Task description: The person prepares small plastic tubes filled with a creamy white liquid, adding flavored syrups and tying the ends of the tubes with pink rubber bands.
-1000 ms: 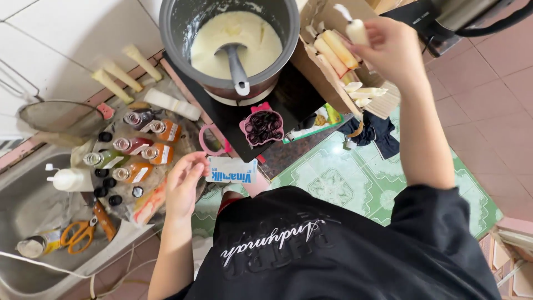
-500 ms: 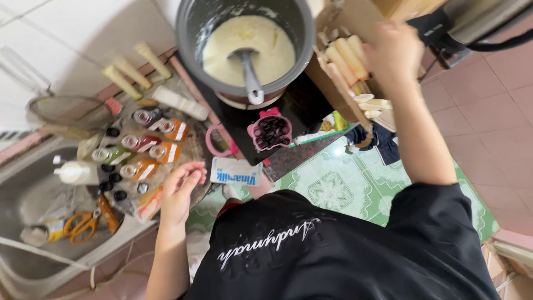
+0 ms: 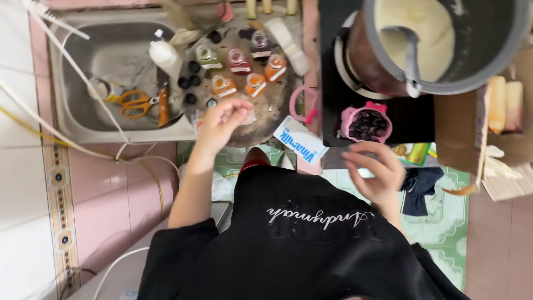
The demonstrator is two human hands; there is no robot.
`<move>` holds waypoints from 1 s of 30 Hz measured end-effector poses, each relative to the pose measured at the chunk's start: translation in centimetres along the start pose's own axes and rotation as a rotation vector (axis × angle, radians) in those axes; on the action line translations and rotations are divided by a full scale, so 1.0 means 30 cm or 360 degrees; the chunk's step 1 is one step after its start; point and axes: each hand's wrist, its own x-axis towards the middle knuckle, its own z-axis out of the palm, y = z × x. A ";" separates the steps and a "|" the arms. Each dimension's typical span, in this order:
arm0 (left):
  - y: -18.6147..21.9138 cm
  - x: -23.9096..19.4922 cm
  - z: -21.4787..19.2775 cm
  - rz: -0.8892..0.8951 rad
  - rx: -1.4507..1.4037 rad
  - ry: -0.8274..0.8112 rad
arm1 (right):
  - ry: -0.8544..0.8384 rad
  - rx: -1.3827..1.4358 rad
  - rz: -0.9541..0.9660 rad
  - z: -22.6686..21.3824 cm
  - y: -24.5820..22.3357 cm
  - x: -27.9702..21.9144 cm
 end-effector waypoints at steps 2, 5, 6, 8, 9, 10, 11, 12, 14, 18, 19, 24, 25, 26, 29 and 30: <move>0.091 0.009 -0.077 0.0099 0.0224 0.0132 | -0.0082 0.0112 -0.0028 0.081 -0.006 0.030; 0.229 0.054 -0.180 0.0330 0.0707 0.0335 | -0.0236 0.0238 -0.0059 0.164 0.009 0.060; 0.281 0.072 -0.217 0.0469 0.0971 0.0411 | -0.0309 0.0265 -0.0068 0.189 0.009 0.063; 0.299 0.172 -0.286 0.0540 0.1020 0.0345 | -0.0350 0.0225 -0.0051 0.210 0.011 0.060; 0.314 0.236 -0.315 0.0625 0.1060 0.0278 | -0.0386 0.0174 -0.0042 0.216 0.015 0.065; 0.319 0.328 -0.318 0.0649 0.1067 0.0263 | -0.0360 0.0166 -0.0045 0.232 0.008 0.081; 0.325 0.420 -0.319 0.0681 0.1189 0.0152 | -0.0350 0.0138 -0.0004 0.250 0.003 0.097; 0.313 0.491 -0.311 0.0686 0.1300 0.0038 | -0.0363 0.0114 0.0055 0.257 -0.010 0.094; 0.173 0.742 -0.298 0.0684 0.1234 -0.0033 | -0.0337 0.0088 0.0120 0.283 -0.044 0.086; -0.185 1.227 -0.227 0.0452 0.1223 0.0297 | -0.0213 0.0021 0.0316 0.336 -0.096 0.069; -0.224 1.283 -0.202 0.0469 0.1226 0.0279 | -0.0191 0.0013 0.0322 0.350 -0.107 0.060; -0.479 1.530 -0.144 -0.0242 0.1355 0.0829 | -0.0074 -0.0031 0.0665 0.389 -0.137 0.006; -0.426 1.495 -0.150 -0.0231 0.1362 0.0823 | -0.0060 -0.0030 0.0667 0.400 -0.144 0.006; -0.373 1.468 -0.132 -0.0355 0.1297 0.0842 | -0.0039 -0.0057 0.0702 0.402 -0.147 0.005; -0.305 1.407 -0.128 -0.0472 0.1169 0.0871 | -0.0013 -0.0114 0.0756 0.410 -0.160 0.012; -0.303 1.380 -0.140 -0.0475 0.1107 0.0904 | -0.0024 -0.0132 0.0763 0.412 -0.168 0.011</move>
